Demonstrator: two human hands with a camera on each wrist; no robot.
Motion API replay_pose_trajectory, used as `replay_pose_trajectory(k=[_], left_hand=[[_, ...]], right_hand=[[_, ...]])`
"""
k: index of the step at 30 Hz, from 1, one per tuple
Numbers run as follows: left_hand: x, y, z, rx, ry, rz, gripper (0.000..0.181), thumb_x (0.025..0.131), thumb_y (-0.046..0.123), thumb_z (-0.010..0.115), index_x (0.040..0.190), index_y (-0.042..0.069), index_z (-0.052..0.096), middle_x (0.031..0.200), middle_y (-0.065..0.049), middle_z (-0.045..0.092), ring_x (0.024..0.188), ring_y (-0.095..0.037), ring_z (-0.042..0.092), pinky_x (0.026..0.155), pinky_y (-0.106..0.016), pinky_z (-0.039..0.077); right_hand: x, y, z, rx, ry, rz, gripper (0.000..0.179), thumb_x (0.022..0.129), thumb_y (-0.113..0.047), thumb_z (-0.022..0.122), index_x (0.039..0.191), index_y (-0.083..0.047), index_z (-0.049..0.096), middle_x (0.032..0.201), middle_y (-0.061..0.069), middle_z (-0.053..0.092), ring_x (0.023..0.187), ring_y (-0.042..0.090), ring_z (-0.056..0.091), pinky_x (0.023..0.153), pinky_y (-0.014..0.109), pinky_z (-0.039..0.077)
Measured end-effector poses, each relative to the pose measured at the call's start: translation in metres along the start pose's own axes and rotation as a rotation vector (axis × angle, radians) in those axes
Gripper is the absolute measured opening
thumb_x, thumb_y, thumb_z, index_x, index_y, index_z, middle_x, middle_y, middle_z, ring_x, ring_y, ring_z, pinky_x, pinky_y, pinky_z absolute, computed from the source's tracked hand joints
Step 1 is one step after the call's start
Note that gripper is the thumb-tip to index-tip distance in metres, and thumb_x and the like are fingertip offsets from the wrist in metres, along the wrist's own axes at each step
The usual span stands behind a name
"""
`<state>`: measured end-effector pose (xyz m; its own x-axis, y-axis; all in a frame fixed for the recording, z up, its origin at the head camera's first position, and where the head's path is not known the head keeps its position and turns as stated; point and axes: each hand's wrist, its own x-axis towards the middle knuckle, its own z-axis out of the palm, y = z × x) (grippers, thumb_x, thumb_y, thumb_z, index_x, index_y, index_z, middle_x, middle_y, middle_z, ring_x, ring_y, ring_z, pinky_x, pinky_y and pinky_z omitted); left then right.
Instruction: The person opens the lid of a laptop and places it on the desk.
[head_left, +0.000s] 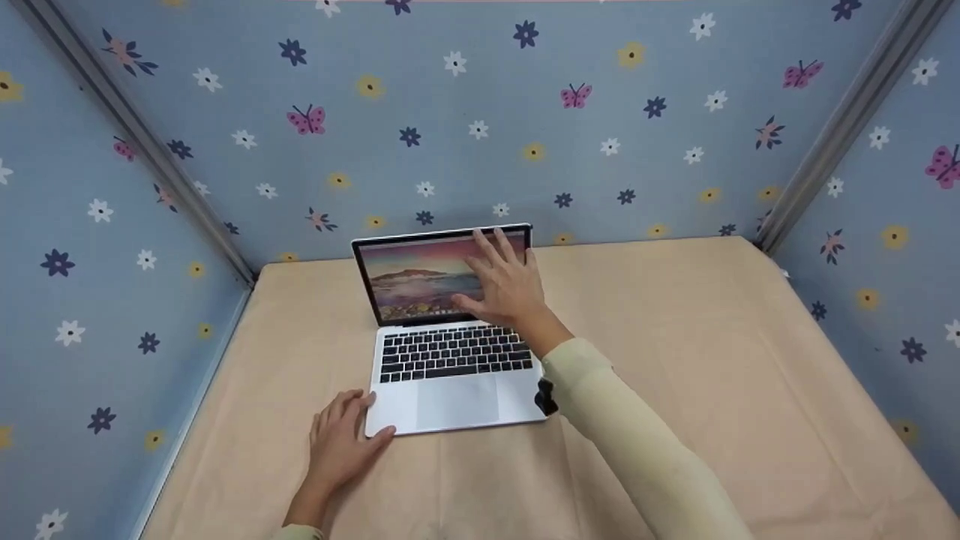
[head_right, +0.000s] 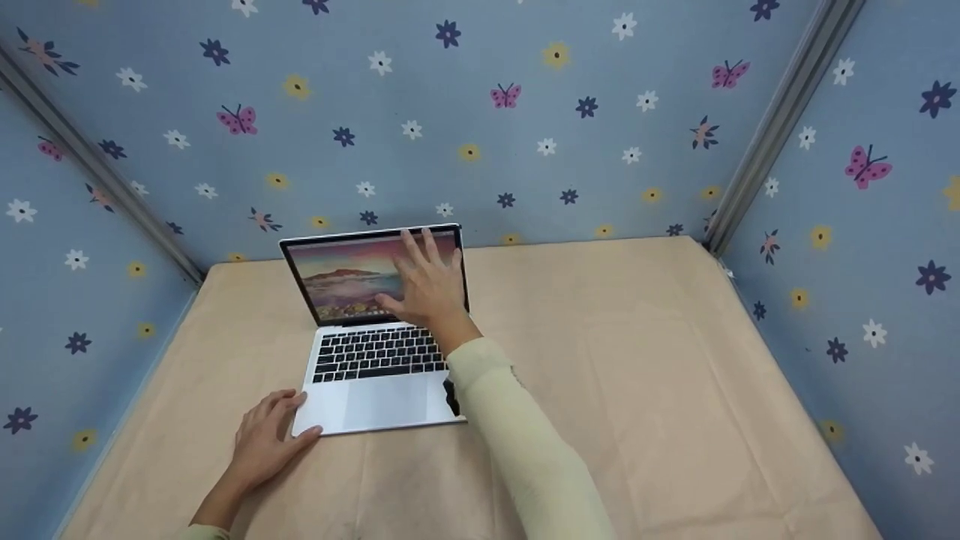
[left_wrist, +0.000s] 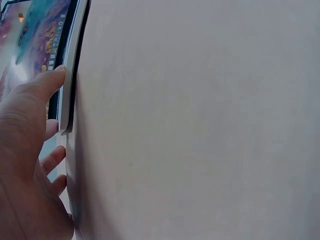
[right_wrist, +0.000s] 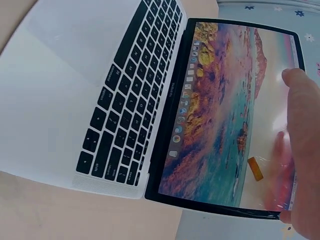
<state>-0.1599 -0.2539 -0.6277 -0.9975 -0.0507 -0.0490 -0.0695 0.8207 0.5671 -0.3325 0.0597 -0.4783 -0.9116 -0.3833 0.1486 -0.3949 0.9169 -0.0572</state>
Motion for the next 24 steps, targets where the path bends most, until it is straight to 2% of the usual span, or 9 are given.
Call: replay_pose_trajectory(k=[13, 19, 24], left_hand=[[0.000, 0.000, 0.000, 0.007, -0.001, 0.001, 0.078, 0.096, 0.051, 0.085, 0.157, 0.009, 0.062, 0.168, -0.020, 0.051, 0.161, -0.047, 0.040, 0.133, -0.070, 0.026], [-0.001, -0.001, 0.000, 0.001, 0.000, -0.006, 0.077, 0.096, 0.050, 0.085, 0.158, 0.009, 0.062, 0.168, -0.021, 0.051, 0.161, -0.047, 0.039, 0.134, -0.072, 0.024], [0.000, -0.001, 0.002, 0.015, 0.002, -0.004, 0.079, 0.097, 0.052, 0.083, 0.158, 0.008, 0.061, 0.168, -0.022, 0.050, 0.162, -0.047, 0.039, 0.135, -0.071, 0.023]], right_hand=[[0.012, 0.006, -0.010, -0.038, -0.133, 0.036, 0.081, 0.109, -0.077, 0.048, 0.178, -0.034, 0.036, 0.194, -0.008, 0.003, 0.182, 0.028, 0.003, 0.139, 0.075, 0.029], [0.013, 0.006, -0.010, -0.033, -0.147, 0.045, 0.080, 0.112, -0.072, 0.047, 0.179, -0.033, 0.031, 0.194, -0.011, -0.001, 0.182, 0.028, 0.001, 0.138, 0.076, 0.030], [0.010, 0.009, -0.003, -0.054, -0.124, 0.035, 0.085, 0.111, -0.074, 0.048, 0.181, -0.030, 0.026, 0.193, -0.011, -0.006, 0.182, 0.027, -0.001, 0.137, 0.075, 0.032]])
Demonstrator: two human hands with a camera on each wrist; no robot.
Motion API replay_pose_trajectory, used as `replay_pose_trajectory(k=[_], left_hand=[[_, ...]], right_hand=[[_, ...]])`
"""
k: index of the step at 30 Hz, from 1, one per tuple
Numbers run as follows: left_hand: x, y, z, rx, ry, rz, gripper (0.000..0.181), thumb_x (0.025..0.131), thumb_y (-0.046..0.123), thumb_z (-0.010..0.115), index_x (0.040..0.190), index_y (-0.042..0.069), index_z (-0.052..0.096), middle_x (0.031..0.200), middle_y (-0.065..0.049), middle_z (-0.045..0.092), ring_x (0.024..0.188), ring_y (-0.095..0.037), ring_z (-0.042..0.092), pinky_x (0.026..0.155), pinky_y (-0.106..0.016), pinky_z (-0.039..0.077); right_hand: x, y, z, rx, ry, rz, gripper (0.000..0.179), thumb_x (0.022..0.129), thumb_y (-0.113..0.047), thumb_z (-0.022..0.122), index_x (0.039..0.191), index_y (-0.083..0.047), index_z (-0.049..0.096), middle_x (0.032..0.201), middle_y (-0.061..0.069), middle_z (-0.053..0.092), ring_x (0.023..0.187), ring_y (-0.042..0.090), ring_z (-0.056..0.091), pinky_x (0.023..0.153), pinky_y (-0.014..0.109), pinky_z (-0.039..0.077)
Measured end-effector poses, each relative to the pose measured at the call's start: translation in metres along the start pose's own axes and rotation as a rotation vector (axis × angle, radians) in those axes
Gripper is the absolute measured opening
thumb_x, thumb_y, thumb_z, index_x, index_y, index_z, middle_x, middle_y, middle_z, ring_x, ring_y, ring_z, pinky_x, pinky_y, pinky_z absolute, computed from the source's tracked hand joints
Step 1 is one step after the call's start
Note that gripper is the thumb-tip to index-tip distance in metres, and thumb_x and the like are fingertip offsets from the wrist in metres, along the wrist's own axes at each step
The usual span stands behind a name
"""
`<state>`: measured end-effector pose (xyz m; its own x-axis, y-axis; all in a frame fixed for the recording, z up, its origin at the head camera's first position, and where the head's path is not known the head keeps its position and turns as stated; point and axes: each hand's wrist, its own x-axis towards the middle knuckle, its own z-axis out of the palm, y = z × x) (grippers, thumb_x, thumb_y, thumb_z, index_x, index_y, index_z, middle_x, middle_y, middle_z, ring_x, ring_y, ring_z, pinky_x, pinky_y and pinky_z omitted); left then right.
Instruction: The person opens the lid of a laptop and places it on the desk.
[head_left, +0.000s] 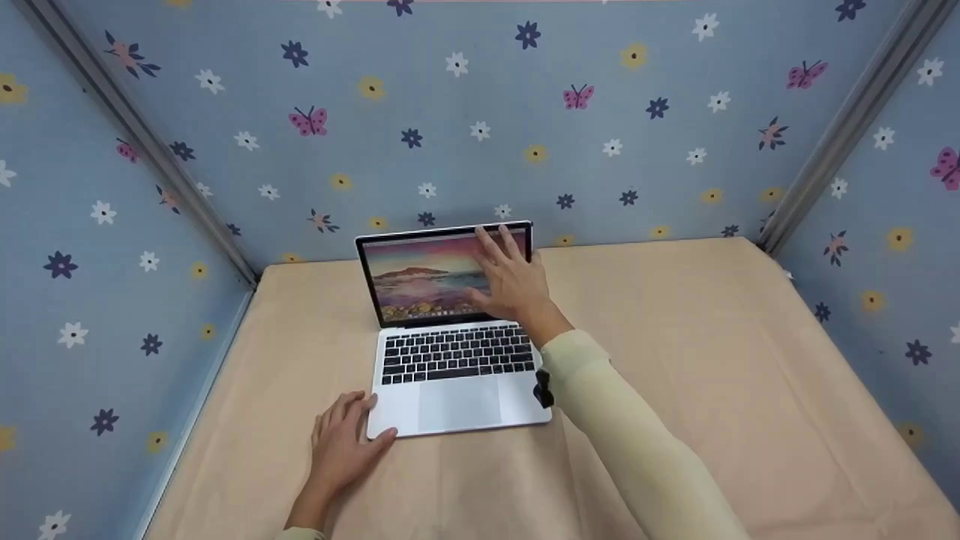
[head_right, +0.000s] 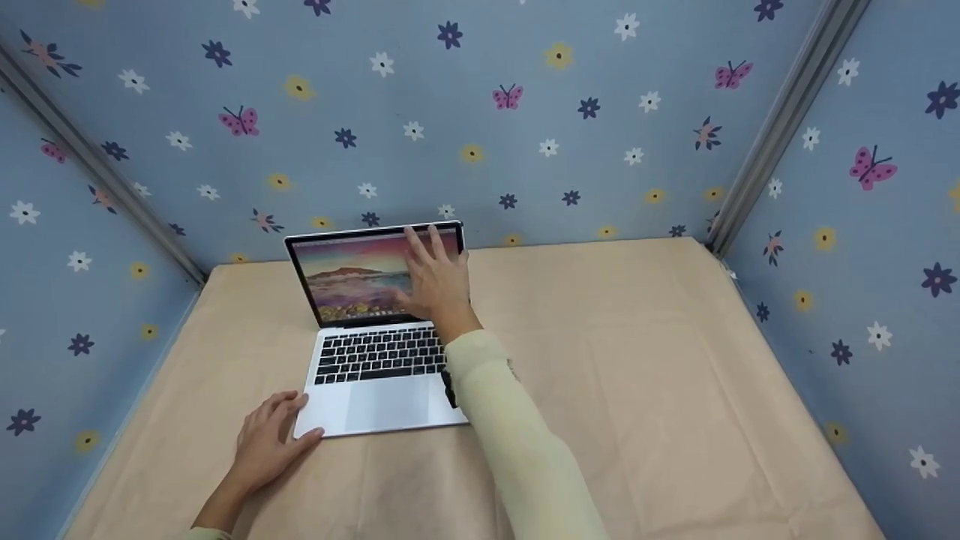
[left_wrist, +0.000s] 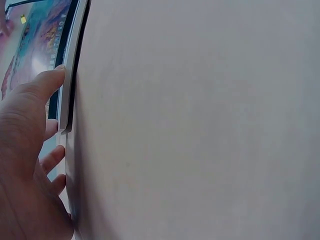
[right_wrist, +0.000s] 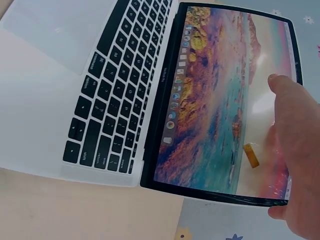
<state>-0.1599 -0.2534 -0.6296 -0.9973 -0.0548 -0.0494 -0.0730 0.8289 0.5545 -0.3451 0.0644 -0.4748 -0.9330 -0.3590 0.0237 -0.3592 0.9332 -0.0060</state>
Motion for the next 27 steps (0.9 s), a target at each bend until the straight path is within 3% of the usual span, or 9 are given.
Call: replay_pose_trajectory(k=[8, 17, 23, 27], left_hand=[[0.000, 0.001, 0.000, 0.004, -0.014, -0.018, 0.079, 0.097, 0.051, 0.084, 0.159, 0.008, 0.060, 0.170, -0.022, 0.048, 0.164, -0.049, 0.036, 0.137, -0.077, 0.016], [-0.001, 0.002, 0.001, 0.004, -0.010, -0.016, 0.079, 0.097, 0.050, 0.085, 0.160, 0.009, 0.060, 0.169, -0.021, 0.049, 0.162, -0.048, 0.038, 0.135, -0.072, 0.023], [-0.001, 0.001, 0.000, -0.003, -0.009, -0.018, 0.079, 0.097, 0.049, 0.085, 0.160, 0.008, 0.060, 0.170, -0.021, 0.048, 0.163, -0.048, 0.037, 0.136, -0.071, 0.022], [-0.001, 0.000, 0.000, -0.014, -0.006, -0.018, 0.079, 0.097, 0.049, 0.085, 0.160, 0.007, 0.060, 0.170, -0.022, 0.048, 0.164, -0.048, 0.036, 0.136, -0.072, 0.019]], right_hand=[[-0.007, 0.009, 0.014, 0.048, 0.096, 0.038, 0.080, 0.108, -0.071, 0.059, 0.177, -0.041, 0.033, 0.192, 0.016, 0.007, 0.181, 0.032, 0.007, 0.135, 0.076, 0.034], [-0.014, 0.021, 0.027, 0.028, 0.198, 0.033, 0.073, 0.109, -0.062, 0.067, 0.174, -0.049, 0.037, 0.190, 0.020, 0.016, 0.178, 0.040, 0.019, 0.130, 0.078, 0.040], [-0.019, 0.029, 0.035, -0.075, 0.384, -0.011, 0.073, 0.106, -0.048, 0.077, 0.171, -0.041, 0.047, 0.180, 0.024, 0.037, 0.168, 0.042, 0.040, 0.118, 0.069, 0.054], [-0.021, 0.035, 0.040, -0.131, 0.527, -0.015, 0.069, 0.102, -0.042, 0.082, 0.166, -0.034, 0.056, 0.169, 0.024, 0.049, 0.157, 0.042, 0.053, 0.102, 0.062, 0.061]])
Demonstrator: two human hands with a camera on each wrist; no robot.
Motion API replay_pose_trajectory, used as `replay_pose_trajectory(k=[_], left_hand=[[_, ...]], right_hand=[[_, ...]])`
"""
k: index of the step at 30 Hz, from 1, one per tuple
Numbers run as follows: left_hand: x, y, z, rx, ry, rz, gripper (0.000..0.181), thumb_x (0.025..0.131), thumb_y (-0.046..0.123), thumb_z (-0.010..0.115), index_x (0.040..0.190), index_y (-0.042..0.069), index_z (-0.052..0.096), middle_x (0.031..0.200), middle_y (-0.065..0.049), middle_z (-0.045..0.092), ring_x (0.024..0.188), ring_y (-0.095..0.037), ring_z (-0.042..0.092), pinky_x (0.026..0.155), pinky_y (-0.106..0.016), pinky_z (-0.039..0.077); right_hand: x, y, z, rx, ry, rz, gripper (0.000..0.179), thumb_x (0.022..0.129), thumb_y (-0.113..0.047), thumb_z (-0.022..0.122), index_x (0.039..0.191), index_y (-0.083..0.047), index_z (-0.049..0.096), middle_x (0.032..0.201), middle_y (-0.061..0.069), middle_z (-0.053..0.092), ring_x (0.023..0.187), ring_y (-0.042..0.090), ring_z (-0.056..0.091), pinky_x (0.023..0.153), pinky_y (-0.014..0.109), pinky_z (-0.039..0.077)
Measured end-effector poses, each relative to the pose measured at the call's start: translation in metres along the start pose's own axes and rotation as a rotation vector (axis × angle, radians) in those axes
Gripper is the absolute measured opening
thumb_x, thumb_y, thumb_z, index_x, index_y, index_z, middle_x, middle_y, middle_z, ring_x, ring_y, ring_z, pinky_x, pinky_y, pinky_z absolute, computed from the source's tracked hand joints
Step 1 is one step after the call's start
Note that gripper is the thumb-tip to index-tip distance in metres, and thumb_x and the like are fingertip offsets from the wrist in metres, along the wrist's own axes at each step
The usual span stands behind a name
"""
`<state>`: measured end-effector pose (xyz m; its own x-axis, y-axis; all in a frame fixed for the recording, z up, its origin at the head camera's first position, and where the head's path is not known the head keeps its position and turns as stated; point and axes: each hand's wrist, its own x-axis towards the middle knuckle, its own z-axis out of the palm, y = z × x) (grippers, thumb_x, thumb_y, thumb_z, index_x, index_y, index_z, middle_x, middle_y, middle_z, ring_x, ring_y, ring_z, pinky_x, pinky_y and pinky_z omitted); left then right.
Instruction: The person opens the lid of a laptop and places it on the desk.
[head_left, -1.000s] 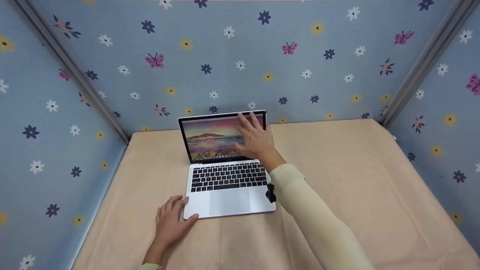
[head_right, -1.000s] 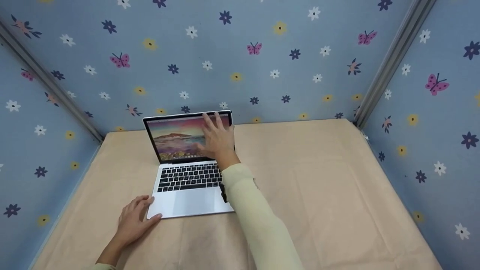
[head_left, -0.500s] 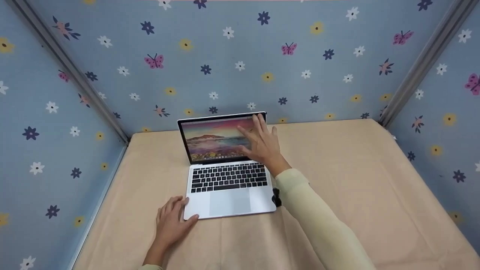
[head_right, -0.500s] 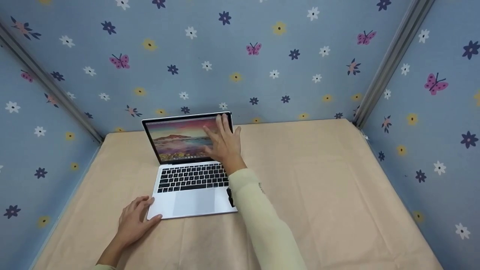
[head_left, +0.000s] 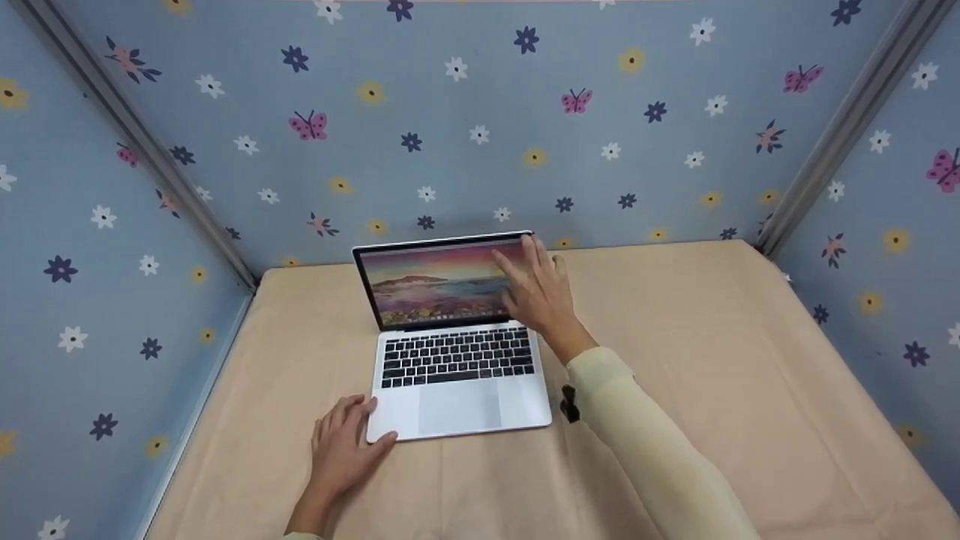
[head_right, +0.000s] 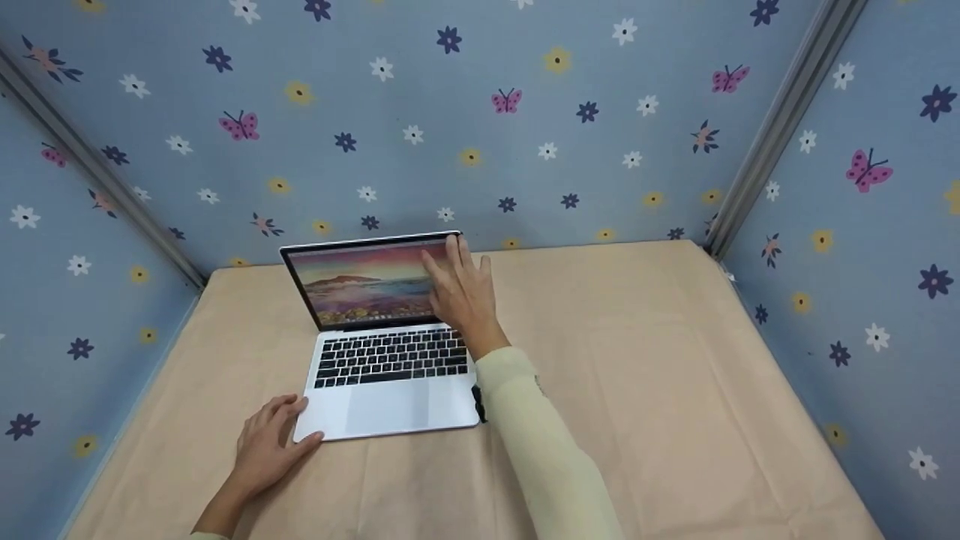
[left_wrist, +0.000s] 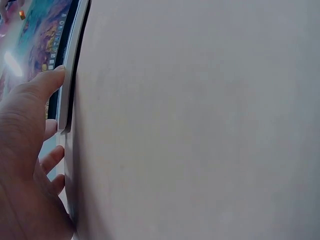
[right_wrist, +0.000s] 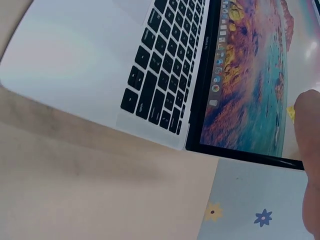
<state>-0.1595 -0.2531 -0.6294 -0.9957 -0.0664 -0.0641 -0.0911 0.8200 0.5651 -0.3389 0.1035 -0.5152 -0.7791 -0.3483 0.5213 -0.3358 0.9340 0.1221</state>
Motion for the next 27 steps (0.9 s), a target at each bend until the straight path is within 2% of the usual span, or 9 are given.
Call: replay_pose_trajectory(k=[3, 6, 8, 13, 17, 27], left_hand=[[-0.001, -0.001, 0.000, -0.002, -0.004, -0.004, 0.079, 0.097, 0.050, 0.084, 0.159, 0.007, 0.060, 0.170, -0.022, 0.048, 0.164, -0.049, 0.035, 0.137, -0.075, 0.015], [-0.002, -0.002, 0.000, -0.003, -0.007, -0.008, 0.079, 0.098, 0.050, 0.084, 0.159, 0.007, 0.060, 0.171, -0.022, 0.047, 0.165, -0.050, 0.034, 0.137, -0.077, 0.013], [-0.003, -0.002, 0.000, -0.004, -0.007, -0.010, 0.078, 0.098, 0.048, 0.084, 0.159, 0.007, 0.060, 0.171, -0.022, 0.047, 0.165, -0.050, 0.034, 0.137, -0.077, 0.013], [-0.002, 0.000, -0.001, -0.013, -0.008, -0.012, 0.077, 0.098, 0.047, 0.084, 0.160, 0.008, 0.059, 0.172, -0.022, 0.046, 0.166, -0.050, 0.032, 0.138, -0.080, 0.009], [-0.002, 0.000, -0.001, -0.024, -0.010, -0.010, 0.077, 0.098, 0.047, 0.084, 0.160, 0.009, 0.059, 0.173, -0.021, 0.046, 0.168, -0.050, 0.030, 0.138, -0.081, 0.007], [-0.002, -0.001, 0.000, -0.031, -0.003, 0.004, 0.076, 0.097, 0.046, 0.085, 0.159, 0.009, 0.060, 0.171, -0.021, 0.048, 0.167, -0.049, 0.032, 0.137, -0.078, 0.012]], right_hand=[[-0.002, 0.002, 0.002, -0.007, 0.046, -0.012, 0.066, 0.101, -0.039, 0.083, 0.162, -0.031, 0.060, 0.166, 0.023, 0.052, 0.153, 0.042, 0.056, 0.097, 0.059, 0.063], [-0.001, 0.003, 0.003, 0.017, 0.028, -0.018, 0.067, 0.101, -0.040, 0.082, 0.163, -0.030, 0.060, 0.168, 0.023, 0.052, 0.156, 0.042, 0.055, 0.097, 0.060, 0.064], [0.001, 0.004, 0.001, 0.045, -0.021, -0.008, 0.069, 0.103, -0.043, 0.081, 0.166, -0.030, 0.057, 0.173, 0.023, 0.048, 0.161, 0.043, 0.052, 0.101, 0.062, 0.064], [0.008, 0.004, -0.005, 0.105, -0.211, 0.060, 0.073, 0.109, -0.052, 0.070, 0.174, -0.035, 0.043, 0.186, 0.019, 0.029, 0.171, 0.046, 0.037, 0.114, 0.068, 0.060], [0.013, 0.004, -0.007, 0.142, -0.322, 0.113, 0.074, 0.111, -0.058, 0.063, 0.177, -0.038, 0.036, 0.191, 0.015, 0.016, 0.174, 0.046, 0.029, 0.117, 0.068, 0.057], [0.022, 0.001, -0.007, 0.196, -0.452, 0.190, 0.077, 0.112, -0.062, 0.058, 0.179, -0.042, 0.027, 0.194, 0.007, 0.000, 0.175, 0.049, 0.026, 0.119, 0.070, 0.055]])
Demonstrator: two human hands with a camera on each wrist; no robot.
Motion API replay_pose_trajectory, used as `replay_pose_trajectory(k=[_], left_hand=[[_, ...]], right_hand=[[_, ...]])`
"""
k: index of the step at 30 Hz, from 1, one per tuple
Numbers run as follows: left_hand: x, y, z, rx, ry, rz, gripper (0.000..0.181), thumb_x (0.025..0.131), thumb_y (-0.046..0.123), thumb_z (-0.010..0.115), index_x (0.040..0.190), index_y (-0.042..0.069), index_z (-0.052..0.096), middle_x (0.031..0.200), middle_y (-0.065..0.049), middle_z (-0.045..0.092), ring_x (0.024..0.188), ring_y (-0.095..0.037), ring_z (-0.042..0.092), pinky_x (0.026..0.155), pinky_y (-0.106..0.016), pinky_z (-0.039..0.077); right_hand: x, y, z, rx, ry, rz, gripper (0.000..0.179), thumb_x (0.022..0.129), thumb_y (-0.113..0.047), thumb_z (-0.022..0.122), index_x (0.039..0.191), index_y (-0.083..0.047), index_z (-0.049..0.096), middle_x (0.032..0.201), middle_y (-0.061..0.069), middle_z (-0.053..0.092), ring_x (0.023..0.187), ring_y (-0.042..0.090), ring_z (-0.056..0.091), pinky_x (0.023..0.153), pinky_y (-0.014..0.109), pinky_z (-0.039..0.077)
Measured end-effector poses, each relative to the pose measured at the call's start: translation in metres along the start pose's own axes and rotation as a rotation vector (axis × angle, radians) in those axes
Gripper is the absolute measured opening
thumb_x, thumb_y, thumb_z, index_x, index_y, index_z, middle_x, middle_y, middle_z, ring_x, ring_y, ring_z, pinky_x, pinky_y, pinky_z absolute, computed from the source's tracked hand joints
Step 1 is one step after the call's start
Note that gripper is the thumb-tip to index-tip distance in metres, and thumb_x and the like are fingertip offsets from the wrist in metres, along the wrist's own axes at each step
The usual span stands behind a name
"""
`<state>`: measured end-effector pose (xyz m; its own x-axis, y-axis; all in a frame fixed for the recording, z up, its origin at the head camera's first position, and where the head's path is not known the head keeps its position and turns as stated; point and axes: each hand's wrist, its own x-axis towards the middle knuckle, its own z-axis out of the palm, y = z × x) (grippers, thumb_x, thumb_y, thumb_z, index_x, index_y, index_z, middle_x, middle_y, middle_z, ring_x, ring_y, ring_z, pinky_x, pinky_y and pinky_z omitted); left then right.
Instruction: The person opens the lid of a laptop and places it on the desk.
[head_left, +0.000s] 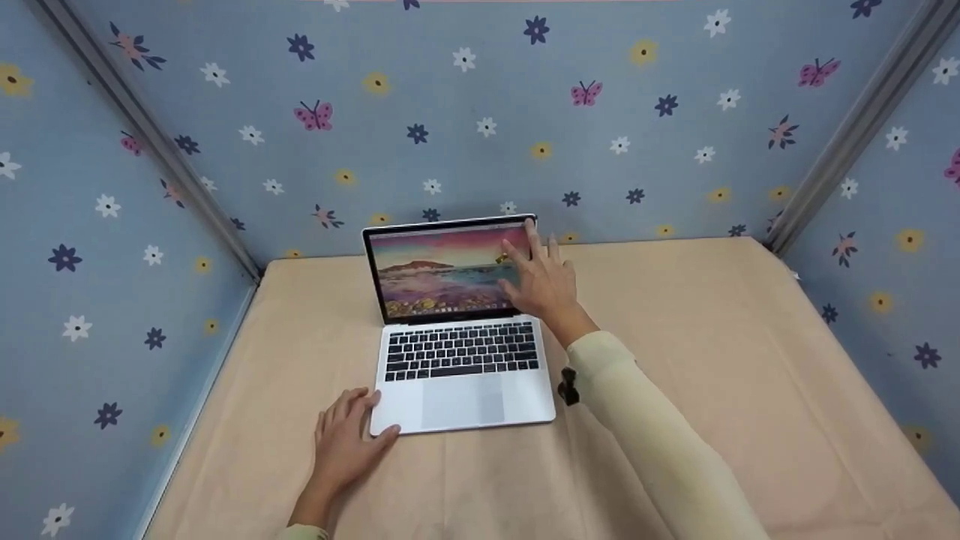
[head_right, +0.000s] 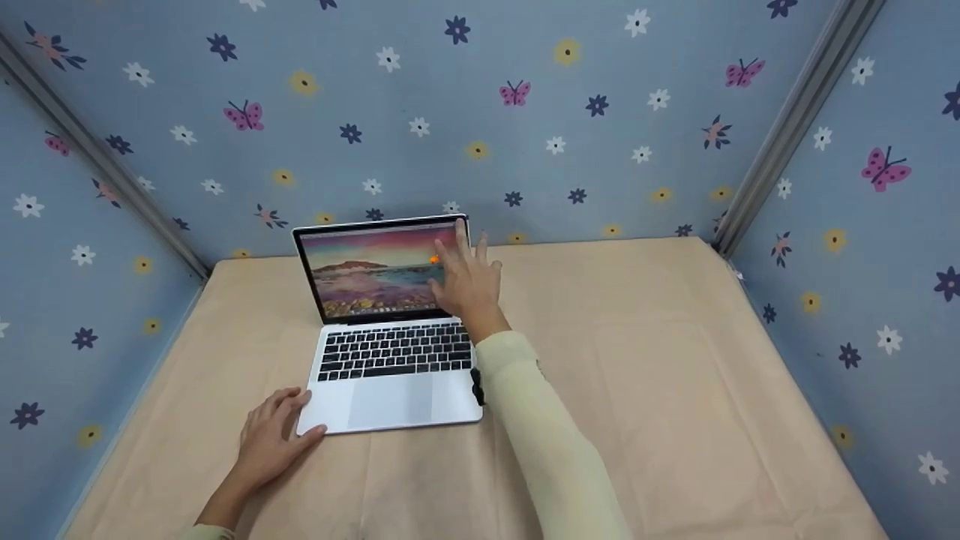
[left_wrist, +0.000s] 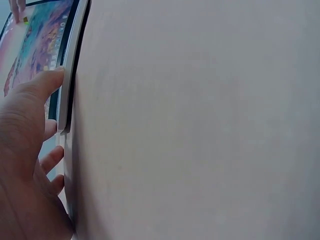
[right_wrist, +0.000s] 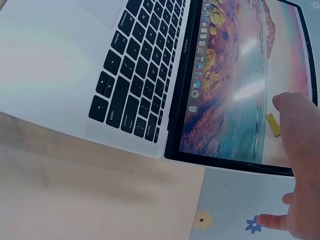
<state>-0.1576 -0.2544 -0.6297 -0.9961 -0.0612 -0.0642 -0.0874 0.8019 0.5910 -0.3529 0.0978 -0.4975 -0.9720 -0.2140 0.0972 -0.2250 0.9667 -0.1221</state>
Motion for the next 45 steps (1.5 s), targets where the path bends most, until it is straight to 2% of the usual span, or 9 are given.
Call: replay_pose_trajectory(k=[7, 12, 19, 24, 29, 38, 45], left_hand=[[0.002, 0.000, -0.001, 0.021, 0.014, 0.006, 0.076, 0.097, 0.048, 0.085, 0.158, 0.008, 0.061, 0.170, -0.021, 0.048, 0.164, -0.048, 0.035, 0.135, -0.070, 0.021], [0.001, 0.000, 0.000, 0.017, 0.015, -0.011, 0.076, 0.097, 0.046, 0.085, 0.158, 0.009, 0.061, 0.171, -0.021, 0.048, 0.165, -0.049, 0.034, 0.137, -0.075, 0.015], [0.000, -0.001, 0.000, 0.002, 0.009, -0.005, 0.076, 0.096, 0.047, 0.085, 0.158, 0.010, 0.061, 0.171, -0.020, 0.048, 0.167, -0.050, 0.031, 0.138, -0.079, 0.009], [0.000, -0.004, -0.001, -0.010, 0.021, 0.012, 0.077, 0.096, 0.046, 0.086, 0.158, 0.009, 0.062, 0.170, -0.021, 0.049, 0.167, -0.050, 0.033, 0.138, -0.079, 0.011], [0.001, -0.002, 0.000, -0.003, 0.026, 0.021, 0.077, 0.095, 0.048, 0.086, 0.157, 0.009, 0.062, 0.170, -0.020, 0.050, 0.166, -0.050, 0.034, 0.137, -0.079, 0.013], [0.001, -0.001, 0.001, 0.029, 0.028, 0.009, 0.077, 0.095, 0.049, 0.086, 0.156, 0.008, 0.062, 0.169, -0.022, 0.050, 0.163, -0.049, 0.037, 0.137, -0.077, 0.017], [0.003, 0.002, 0.000, 0.039, 0.005, -0.004, 0.079, 0.096, 0.049, 0.085, 0.159, 0.008, 0.061, 0.170, -0.022, 0.049, 0.163, -0.048, 0.038, 0.137, -0.074, 0.019]], right_hand=[[0.006, -0.003, -0.005, 0.024, -0.070, 0.038, 0.077, 0.113, -0.063, 0.054, 0.180, -0.045, 0.020, 0.194, 0.000, -0.009, 0.175, 0.049, 0.025, 0.126, 0.073, 0.049], [0.008, -0.003, -0.006, 0.043, -0.122, 0.047, 0.079, 0.114, -0.063, 0.054, 0.180, -0.046, 0.015, 0.193, -0.003, -0.016, 0.176, 0.050, 0.021, 0.126, 0.076, 0.047], [0.009, -0.002, -0.008, 0.016, -0.165, 0.069, 0.080, 0.114, -0.064, 0.053, 0.180, -0.049, 0.011, 0.192, -0.005, -0.018, 0.175, 0.053, 0.020, 0.117, 0.071, 0.057], [0.010, -0.006, -0.010, -0.041, -0.164, 0.073, 0.079, 0.114, -0.064, 0.052, 0.179, -0.051, 0.010, 0.192, -0.005, -0.018, 0.175, 0.053, 0.022, 0.108, 0.066, 0.063], [0.007, -0.005, -0.013, -0.058, -0.174, 0.080, 0.078, 0.115, -0.063, 0.051, 0.179, -0.050, 0.010, 0.192, -0.005, -0.018, 0.175, 0.053, 0.022, 0.105, 0.064, 0.065], [-0.003, -0.003, -0.004, -0.073, -0.114, 0.042, 0.080, 0.115, -0.059, 0.054, 0.180, -0.049, 0.008, 0.192, -0.003, -0.018, 0.167, 0.047, 0.039, 0.098, 0.062, 0.065], [-0.009, 0.002, 0.002, -0.014, -0.007, 0.001, 0.078, 0.114, -0.051, 0.062, 0.180, -0.045, 0.020, 0.194, 0.001, -0.007, 0.162, 0.048, 0.045, 0.092, 0.063, 0.066]])
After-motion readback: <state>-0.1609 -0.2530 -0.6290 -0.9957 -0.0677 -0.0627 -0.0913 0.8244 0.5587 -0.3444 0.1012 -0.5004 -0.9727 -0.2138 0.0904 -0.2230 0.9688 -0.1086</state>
